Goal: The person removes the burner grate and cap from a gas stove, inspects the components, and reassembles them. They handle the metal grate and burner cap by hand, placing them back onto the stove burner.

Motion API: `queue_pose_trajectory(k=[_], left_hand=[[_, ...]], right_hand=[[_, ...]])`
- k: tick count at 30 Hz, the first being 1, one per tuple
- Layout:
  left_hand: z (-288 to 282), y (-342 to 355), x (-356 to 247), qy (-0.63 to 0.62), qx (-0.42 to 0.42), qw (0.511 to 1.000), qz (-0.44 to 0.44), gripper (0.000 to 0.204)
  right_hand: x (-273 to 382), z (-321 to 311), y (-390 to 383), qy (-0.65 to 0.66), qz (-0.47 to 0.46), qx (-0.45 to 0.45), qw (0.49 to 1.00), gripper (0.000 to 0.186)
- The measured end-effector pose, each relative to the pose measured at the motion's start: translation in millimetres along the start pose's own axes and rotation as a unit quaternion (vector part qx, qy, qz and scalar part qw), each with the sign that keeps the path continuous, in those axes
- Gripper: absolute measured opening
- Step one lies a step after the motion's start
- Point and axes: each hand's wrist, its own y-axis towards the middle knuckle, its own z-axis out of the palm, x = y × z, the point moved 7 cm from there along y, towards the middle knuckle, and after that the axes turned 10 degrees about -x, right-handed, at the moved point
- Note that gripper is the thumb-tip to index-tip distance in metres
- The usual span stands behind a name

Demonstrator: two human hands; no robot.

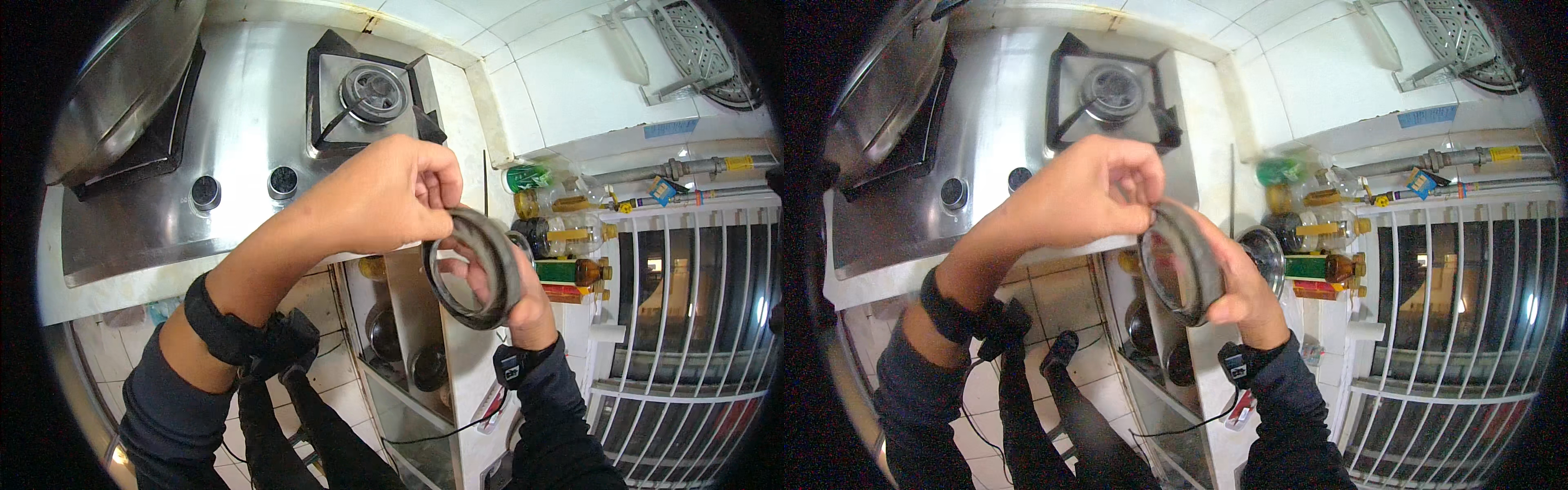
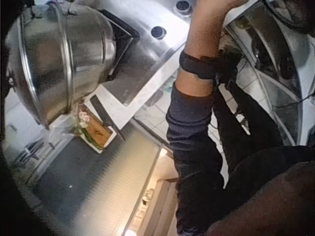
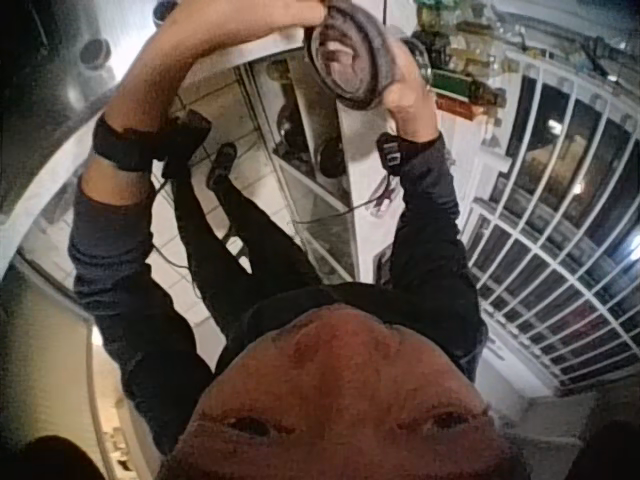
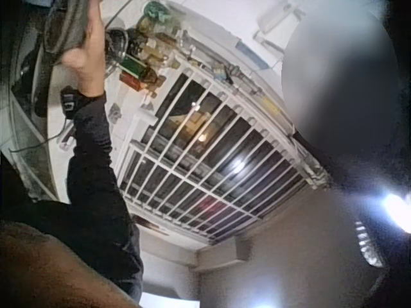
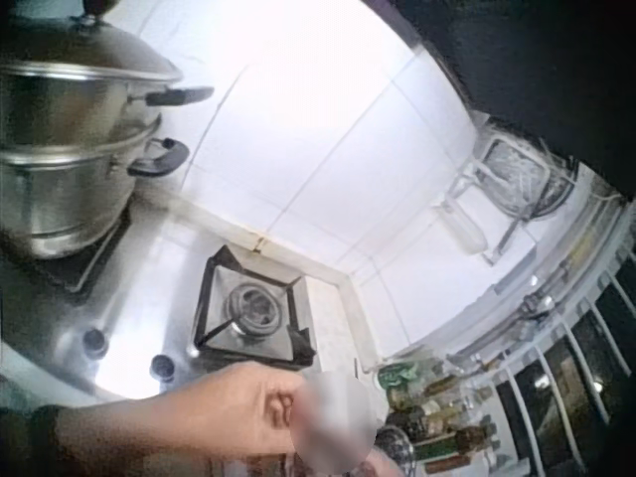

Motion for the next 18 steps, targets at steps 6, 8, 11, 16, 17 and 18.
queue_pose_trajectory(k=[6,8,11,16,17,18], left_hand=[[10,-9,-5,0.006,-0.067,0.984,0.162,0.013],[13,-11,-6,0.023,-0.087,0.972,0.219,0.014],[20,-14,-3,0.022,-0.104,0.965,0.239,0.015],[28,-15,4,-0.02,-0.113,0.969,0.217,0.013],[30,-15,4,-0.018,-0.11,0.971,0.213,0.013],[32,-14,6,-0.013,-0.106,0.974,0.198,0.014]], right_hand=[[28,-8,-13,-0.23,-0.052,0.022,0.972,0.127],[35,-9,-14,-0.294,-0.092,0.041,0.95,0.125],[41,-12,-20,-0.368,-0.126,0.057,0.919,0.121],[28,-22,-27,-0.303,-0.075,0.034,0.949,0.125],[21,-24,-27,-0.266,-0.055,0.028,0.962,0.126],[16,-26,-29,-0.208,-0.032,0.028,0.977,0.128]])
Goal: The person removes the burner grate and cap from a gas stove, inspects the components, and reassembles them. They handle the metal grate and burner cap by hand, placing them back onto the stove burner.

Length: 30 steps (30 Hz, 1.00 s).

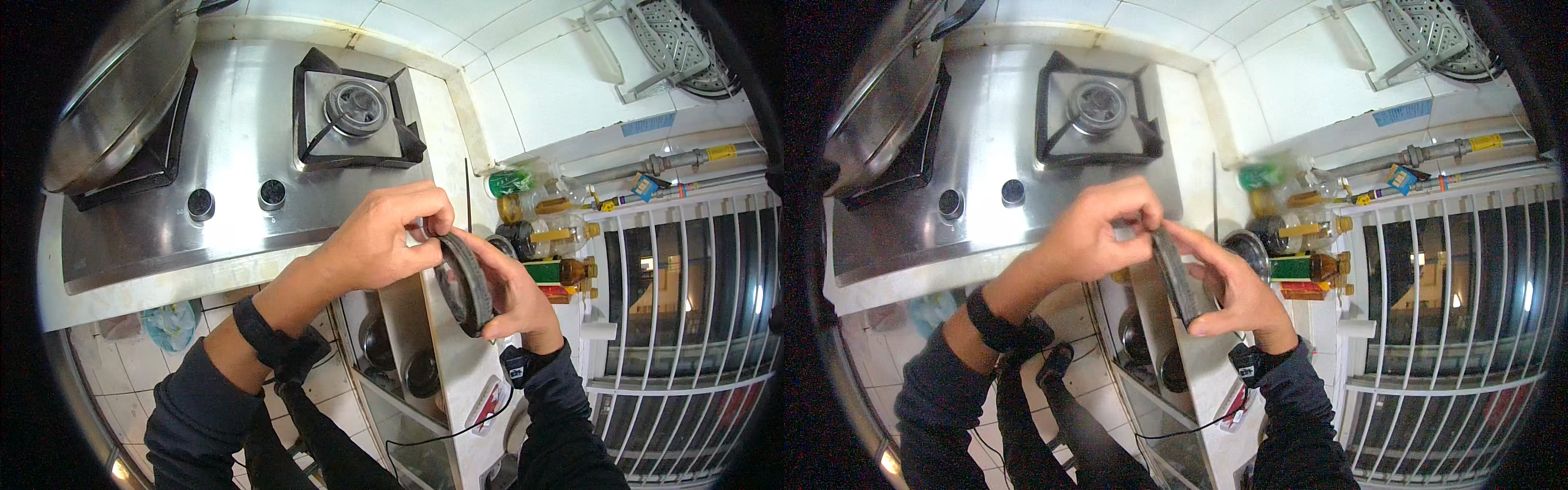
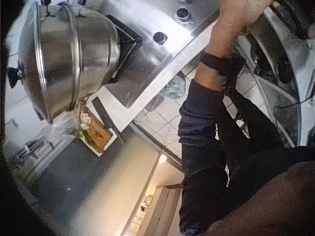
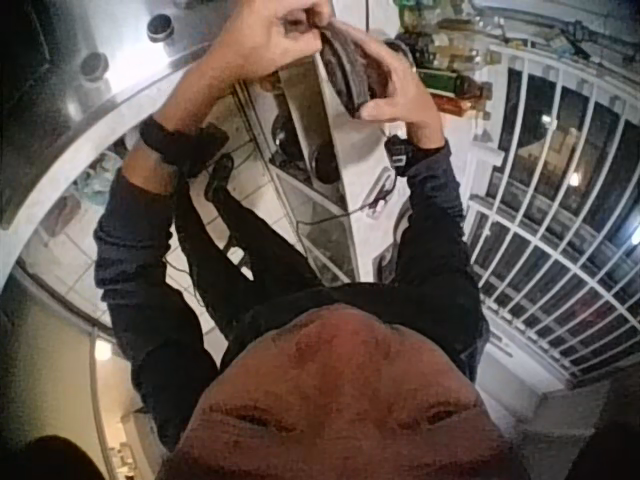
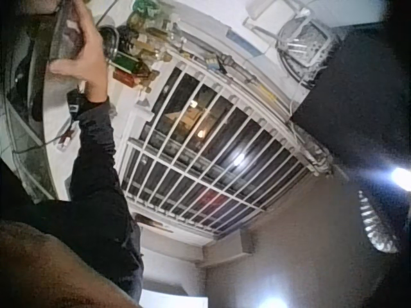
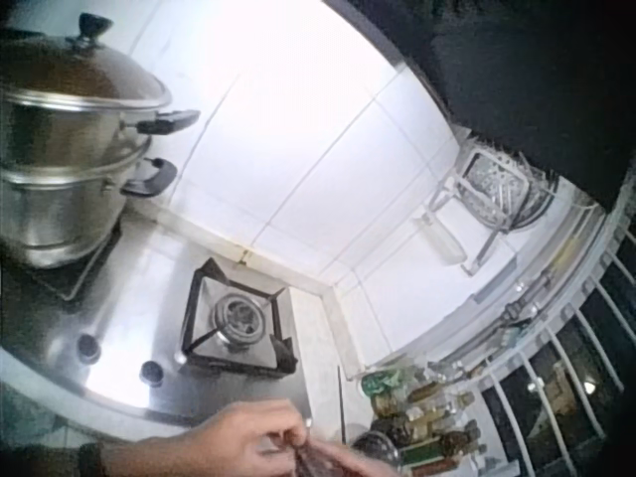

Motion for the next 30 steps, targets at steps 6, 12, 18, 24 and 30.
queue_pose_trajectory(k=[6,12,18,24,30], left_hand=[[11,-2,19,-0.034,0.016,0.969,-0.245,0.013],[17,-6,25,-0.143,0.01,0.914,-0.38,0.025],[23,-9,28,-0.114,0.022,0.911,-0.395,0.026],[32,-12,26,-0.131,0.027,0.917,-0.375,0.016],[38,-13,29,-0.15,0.028,0.927,-0.344,0.015]], right_hand=[[-25,10,1,0.378,0.067,0.064,0.921,0.122],[-29,14,2,0.553,0.128,0.086,0.819,0.13],[-29,10,-3,0.504,0.14,-0.007,0.852,0.139],[-30,1,-9,0.406,0.136,-0.005,0.904,0.143],[-45,-7,-16,0.431,0.118,-0.03,0.894,0.141]])
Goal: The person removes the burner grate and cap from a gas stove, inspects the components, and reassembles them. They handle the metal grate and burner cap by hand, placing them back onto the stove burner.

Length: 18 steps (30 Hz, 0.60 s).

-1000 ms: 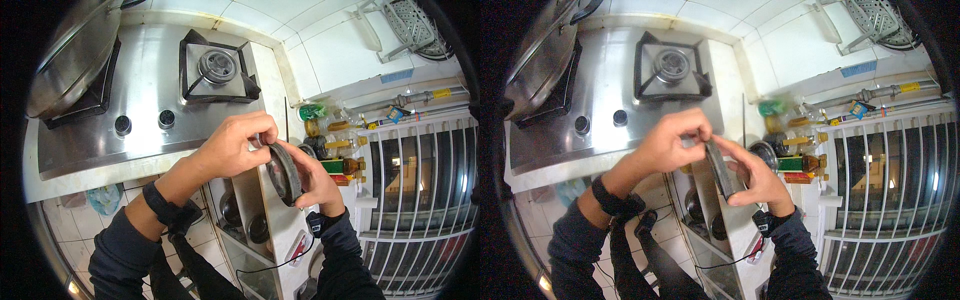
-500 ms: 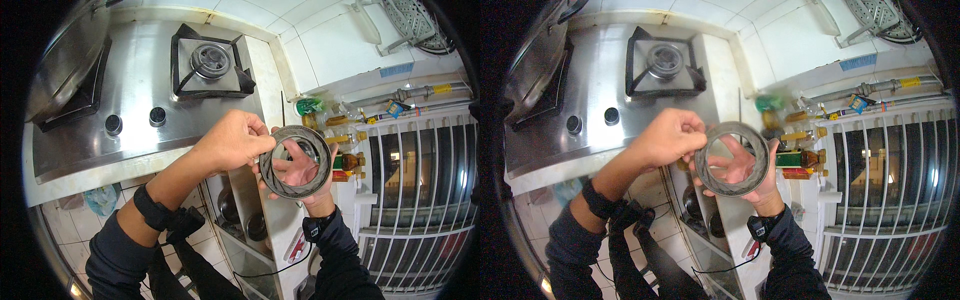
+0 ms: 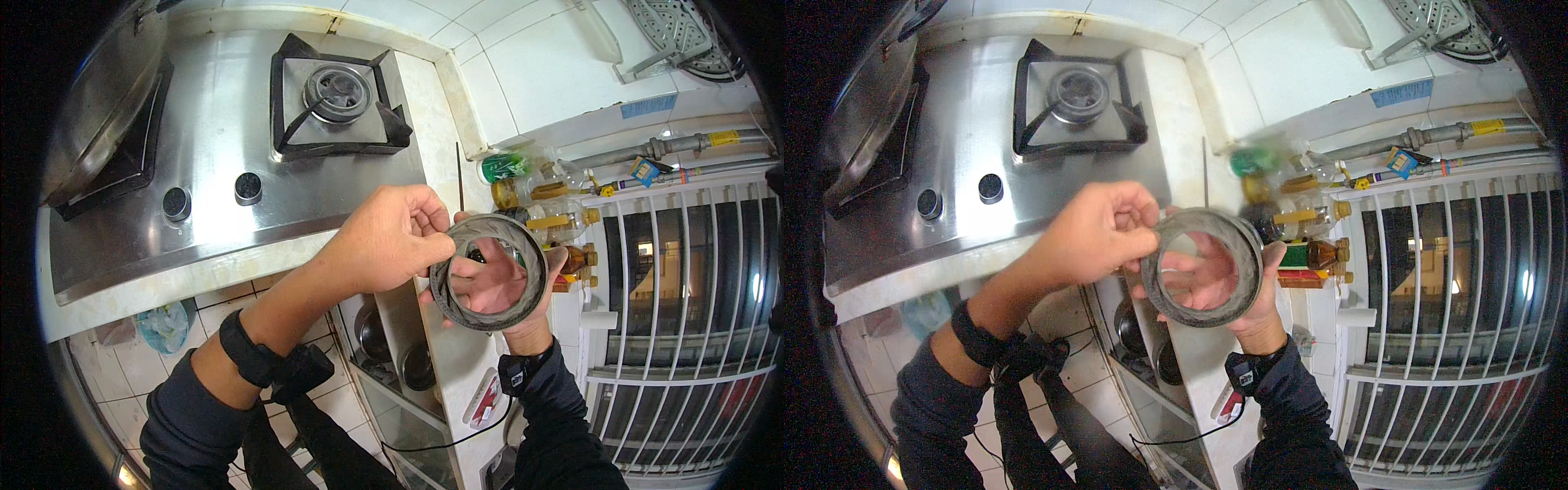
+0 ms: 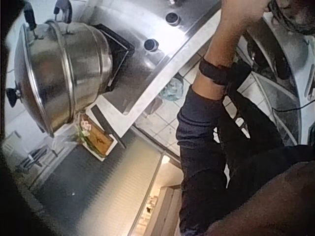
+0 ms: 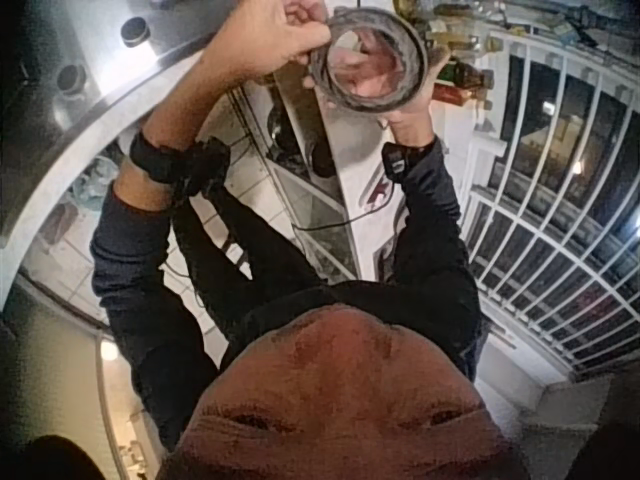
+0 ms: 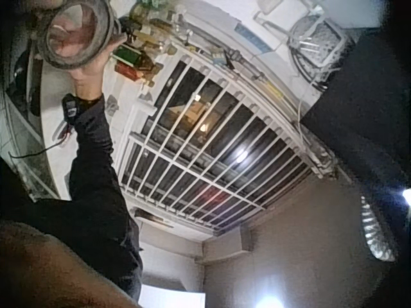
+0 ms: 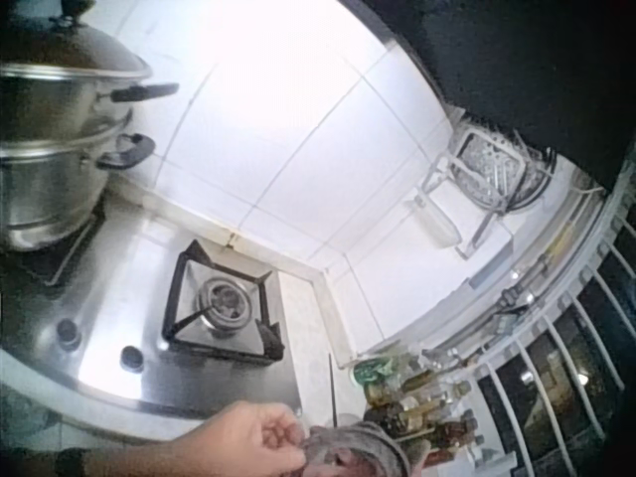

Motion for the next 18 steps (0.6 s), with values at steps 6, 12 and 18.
queue_pose_trajectory(k=[6,12,18], left_hand=[[0,2,2,0.023,0.017,0.998,0.047,0.019],[20,-23,40,-0.173,-0.077,0.975,-0.113,0.079],[47,-22,47,-0.407,0.105,0.903,-0.081,0.102]], right_hand=[[11,20,-1,-0.064,-0.051,0.031,0.996,0.127],[48,31,-8,-0.462,-0.264,-0.103,0.84,0.132],[47,47,-9,-0.603,-0.306,-0.093,0.731,0.132]])
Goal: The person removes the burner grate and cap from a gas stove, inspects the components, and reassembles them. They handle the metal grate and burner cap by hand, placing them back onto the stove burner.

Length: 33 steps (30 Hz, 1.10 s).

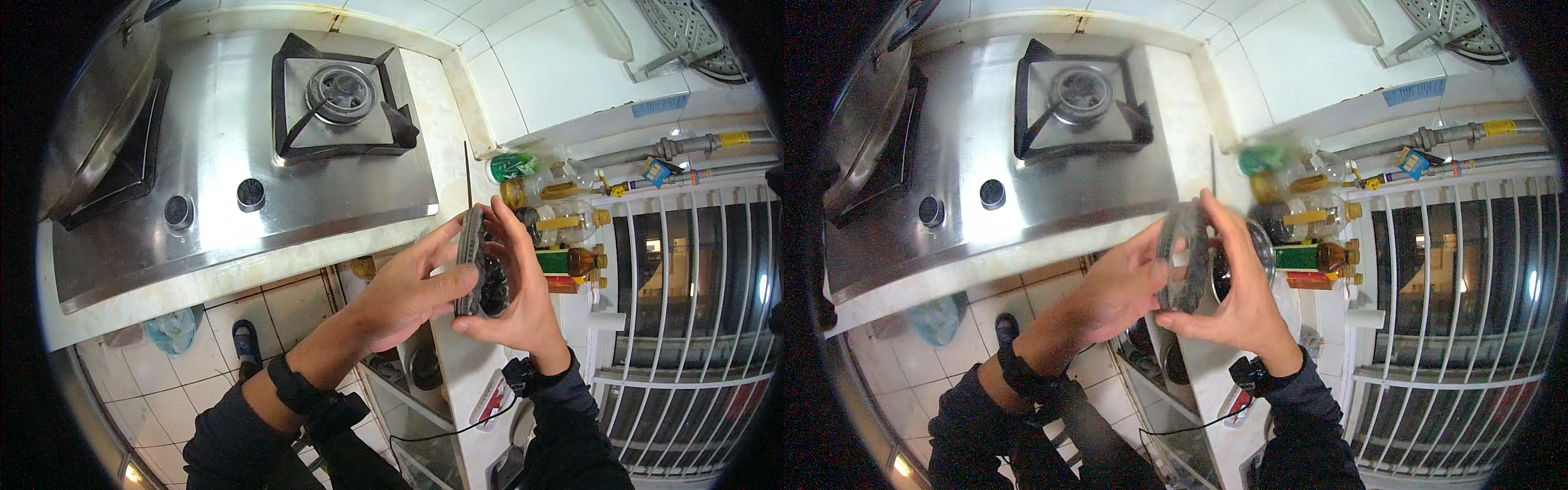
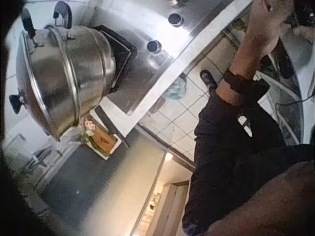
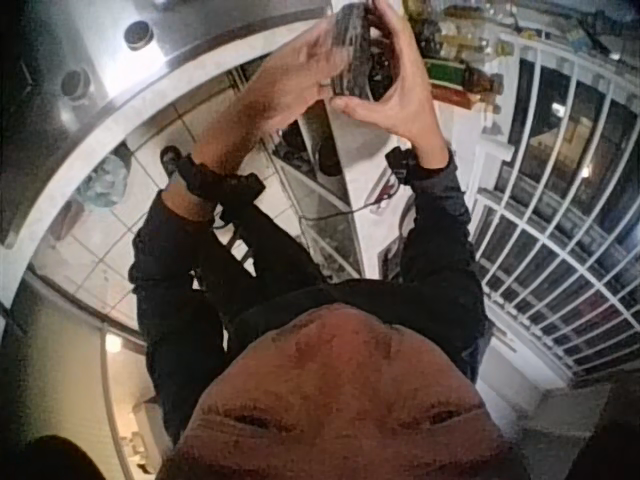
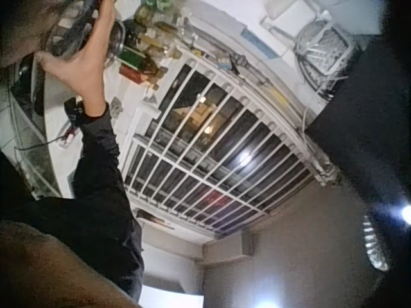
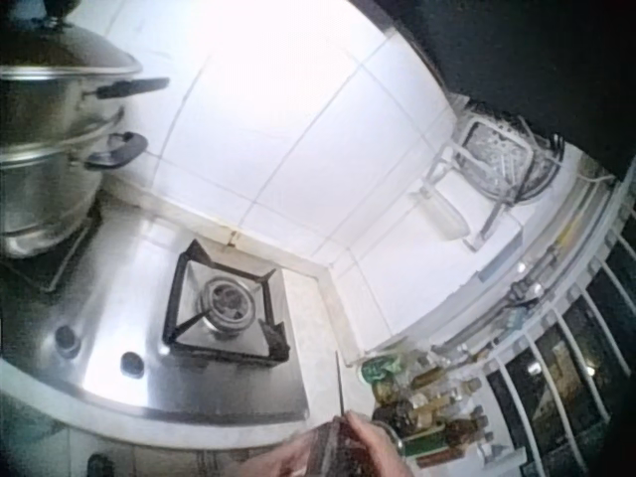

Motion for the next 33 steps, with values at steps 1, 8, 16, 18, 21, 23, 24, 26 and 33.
queue_pose_trajectory(k=[1,8,16,18,21,23,24,26,33], left_hand=[[-1,1,0,0.001,0.007,1.0,0.008,0.104],[-6,2,-10,0.087,-0.012,0.994,0.064,0.13],[-2,8,-13,0.153,-0.009,0.984,0.09,0.136],[-3,8,-12,0.153,-0.005,0.984,0.095,0.136],[-5,8,-11,0.169,-0.002,0.98,0.107,0.135],[-6,8,-11,0.173,-0.005,0.979,0.109,0.135],[-6,8,-11,0.172,-0.008,0.979,0.108,0.136],[-4,6,-12,0.176,-0.009,0.979,0.106,0.132],[-6,2,-12,0.146,-0.07,0.986,0.049,0.096]], right_hand=[[2,0,0,-0.008,-0.008,0.006,1.0,0.132],[7,2,1,0.006,-0.023,0.068,0.997,0.129],[-3,-2,0,0.03,-0.007,0.081,0.996,0.126],[-6,-3,0,0.026,-0.01,0.078,0.997,0.125],[-9,-3,-3,0.031,-0.006,0.069,0.997,0.124],[-10,-2,-4,0.03,-0.005,0.062,0.998,0.124],[-10,-2,-5,0.026,-0.007,0.059,0.998,0.125],[-10,-2,-5,0.036,-0.006,0.044,0.998,0.124],[-24,-6,-2,0.216,0.098,-0.026,0.971,0.128]])
